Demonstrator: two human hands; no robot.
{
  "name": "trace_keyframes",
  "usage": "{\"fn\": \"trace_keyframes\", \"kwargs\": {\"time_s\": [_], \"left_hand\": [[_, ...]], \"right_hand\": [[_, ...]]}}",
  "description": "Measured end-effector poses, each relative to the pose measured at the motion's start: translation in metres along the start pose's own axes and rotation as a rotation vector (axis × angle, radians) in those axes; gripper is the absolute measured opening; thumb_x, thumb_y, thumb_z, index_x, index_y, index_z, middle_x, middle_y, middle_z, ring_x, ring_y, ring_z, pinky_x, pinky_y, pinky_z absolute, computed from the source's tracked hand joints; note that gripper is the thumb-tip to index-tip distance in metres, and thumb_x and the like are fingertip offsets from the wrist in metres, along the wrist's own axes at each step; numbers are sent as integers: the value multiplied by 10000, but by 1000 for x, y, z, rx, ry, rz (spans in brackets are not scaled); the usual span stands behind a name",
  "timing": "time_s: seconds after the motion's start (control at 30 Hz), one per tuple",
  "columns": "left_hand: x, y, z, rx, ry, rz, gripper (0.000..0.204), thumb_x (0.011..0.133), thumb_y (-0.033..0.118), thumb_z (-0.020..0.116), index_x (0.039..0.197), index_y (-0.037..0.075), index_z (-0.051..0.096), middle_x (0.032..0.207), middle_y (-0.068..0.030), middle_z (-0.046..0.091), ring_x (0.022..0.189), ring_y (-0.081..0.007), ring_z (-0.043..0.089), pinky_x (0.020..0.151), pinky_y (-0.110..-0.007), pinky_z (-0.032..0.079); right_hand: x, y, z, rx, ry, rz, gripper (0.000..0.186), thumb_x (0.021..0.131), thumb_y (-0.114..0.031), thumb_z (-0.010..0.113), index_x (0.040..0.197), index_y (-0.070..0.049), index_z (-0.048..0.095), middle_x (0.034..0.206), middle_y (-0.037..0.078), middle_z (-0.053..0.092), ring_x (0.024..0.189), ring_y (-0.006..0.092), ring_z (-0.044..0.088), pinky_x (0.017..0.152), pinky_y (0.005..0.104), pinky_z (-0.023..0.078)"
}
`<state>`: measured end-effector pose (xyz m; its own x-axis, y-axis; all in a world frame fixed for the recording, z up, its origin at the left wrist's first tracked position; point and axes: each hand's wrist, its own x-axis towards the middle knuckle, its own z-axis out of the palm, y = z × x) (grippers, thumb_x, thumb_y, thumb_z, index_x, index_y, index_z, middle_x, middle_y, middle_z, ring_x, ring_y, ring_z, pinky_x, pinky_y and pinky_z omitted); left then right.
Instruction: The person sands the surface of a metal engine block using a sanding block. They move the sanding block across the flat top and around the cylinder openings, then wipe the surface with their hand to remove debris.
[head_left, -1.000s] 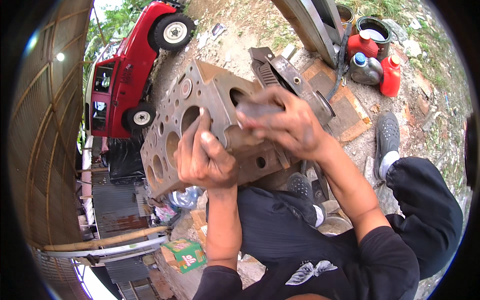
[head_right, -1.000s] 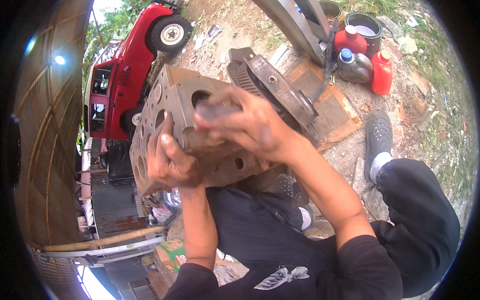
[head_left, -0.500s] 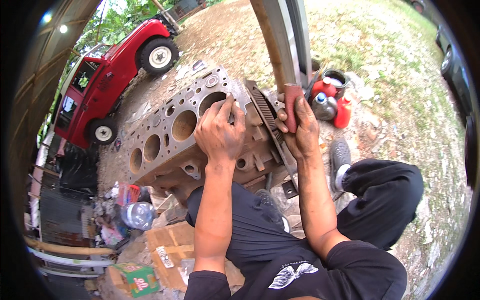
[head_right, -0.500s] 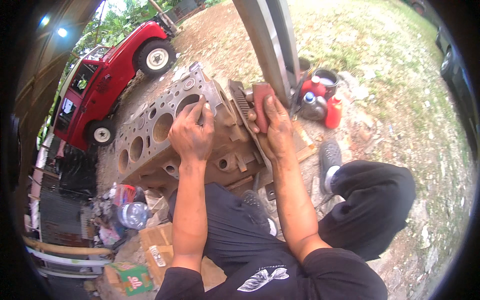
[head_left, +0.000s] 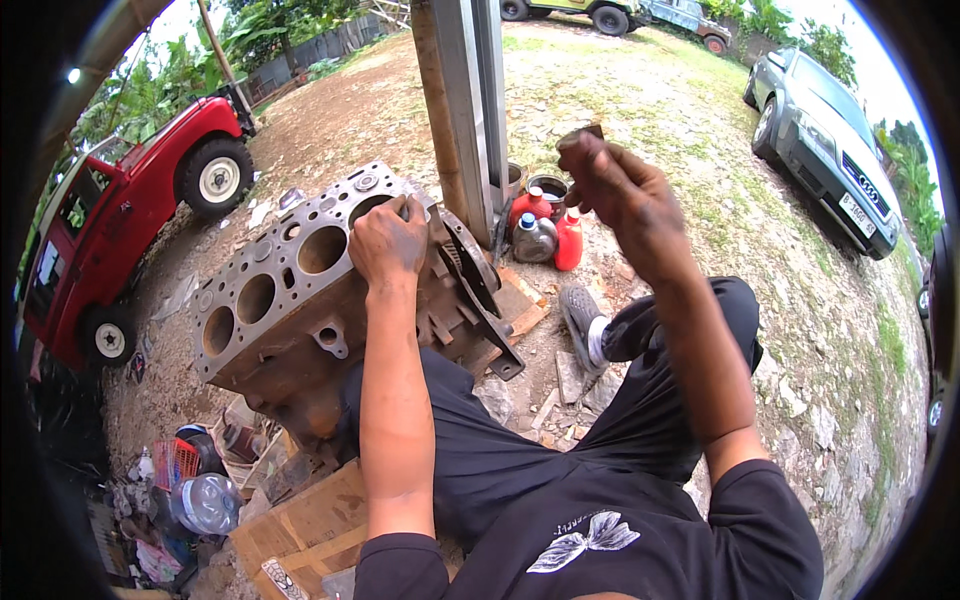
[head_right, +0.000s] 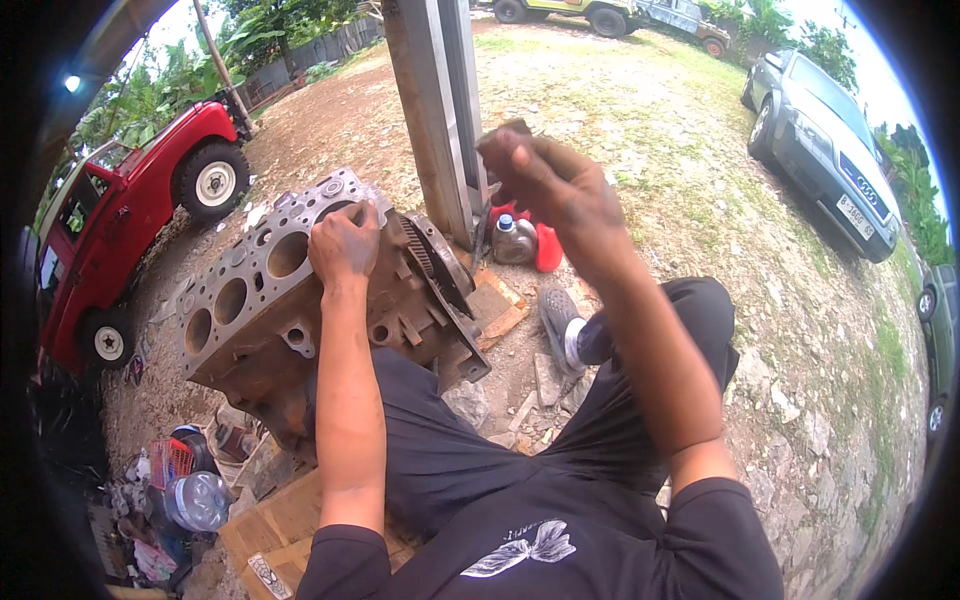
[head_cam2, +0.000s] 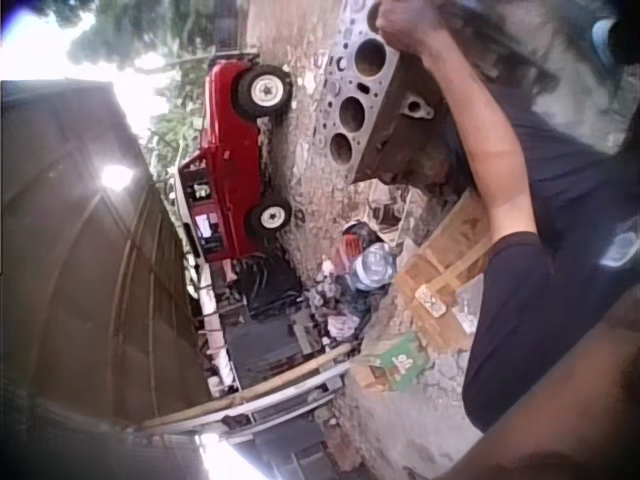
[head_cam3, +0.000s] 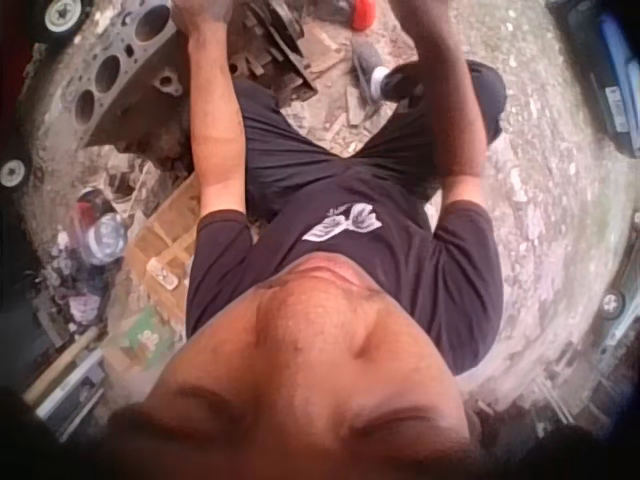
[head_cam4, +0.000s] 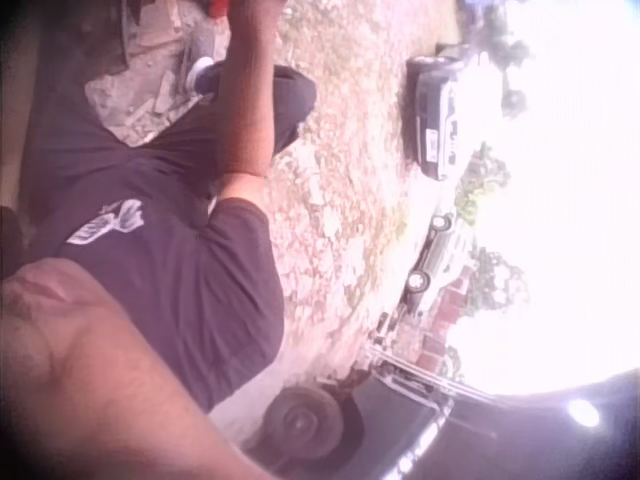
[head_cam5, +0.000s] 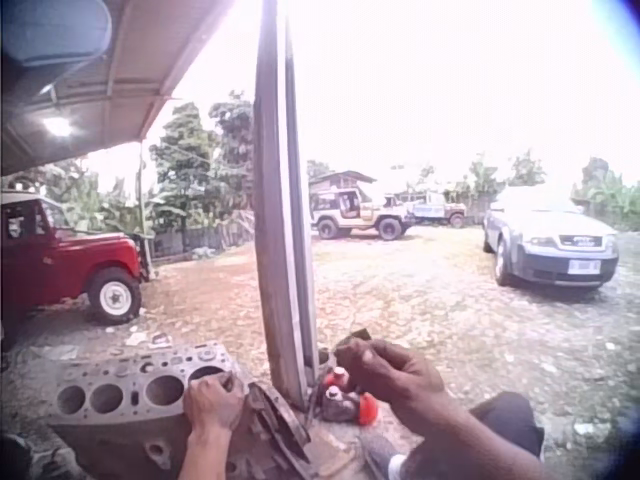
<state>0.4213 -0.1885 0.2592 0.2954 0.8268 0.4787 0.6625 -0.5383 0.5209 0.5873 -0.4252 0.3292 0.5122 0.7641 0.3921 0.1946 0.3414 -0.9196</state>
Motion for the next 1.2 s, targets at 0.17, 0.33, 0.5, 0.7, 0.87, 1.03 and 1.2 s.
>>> {"fn": "trace_keyframes", "kwargs": {"time_s": [0.17,0.33,0.5,0.7,0.87,1.03,1.2], "left_hand": [[0,-11,-2,-22,8,86,385,1006,438,673,1139,138,874,1004,-279,791,977,-480,765,941,-529,599],[-2,-16,-4,-101,69,160,378,1008,405,690,1122,93,869,983,-283,787,964,-470,774,920,-498,601],[-3,-10,-3,-119,69,158,317,1021,309,701,1081,39,857,949,-271,788,899,-442,787,861,-466,613],[-5,-4,6,-72,140,105,287,1037,251,719,1099,4,851,986,-221,832,896,-308,829,837,-395,617],[-9,14,-3,45,109,-45,284,1067,218,688,1080,-16,848,901,-161,833,829,-194,792,792,-345,600],[-6,17,8,153,198,-81,381,1096,257,691,927,-64,810,751,-93,741,659,-115,599,624,-310,484],[8,16,9,173,142,9,417,1075,249,718,779,-45,715,667,-96,698,554,-158,566,579,-323,464]], "right_hand": [[43,-56,1,-132,-237,-241,621,1134,-489,624,1442,48,674,1320,145,776,1227,174,734,949,336,616],[91,-12,24,-77,-96,-193,630,1031,-601,714,1358,-65,763,1130,37,812,851,74,655,686,223,463],[113,124,31,-224,157,-127,554,983,-478,819,1319,-40,780,1260,162,810,1091,209,775,968,399,587],[90,252,48,93,351,156,432,1006,-382,812,1246,-24,788,1043,83,812,811,122,728,719,310,579],[86,227,45,209,226,277,375,957,-311,855,1213,-41,802,1133,120,814,1056,234,764,981,403,577],[93,221,35,346,167,435,571,980,-321,853,1427,-10,684,1185,111,793,969,151,748,870,324,602],[99,236,35,330,91,523,458,983,-306,854,1307,0,747,1088,86,804,798,116,739,699,284,556]]}}
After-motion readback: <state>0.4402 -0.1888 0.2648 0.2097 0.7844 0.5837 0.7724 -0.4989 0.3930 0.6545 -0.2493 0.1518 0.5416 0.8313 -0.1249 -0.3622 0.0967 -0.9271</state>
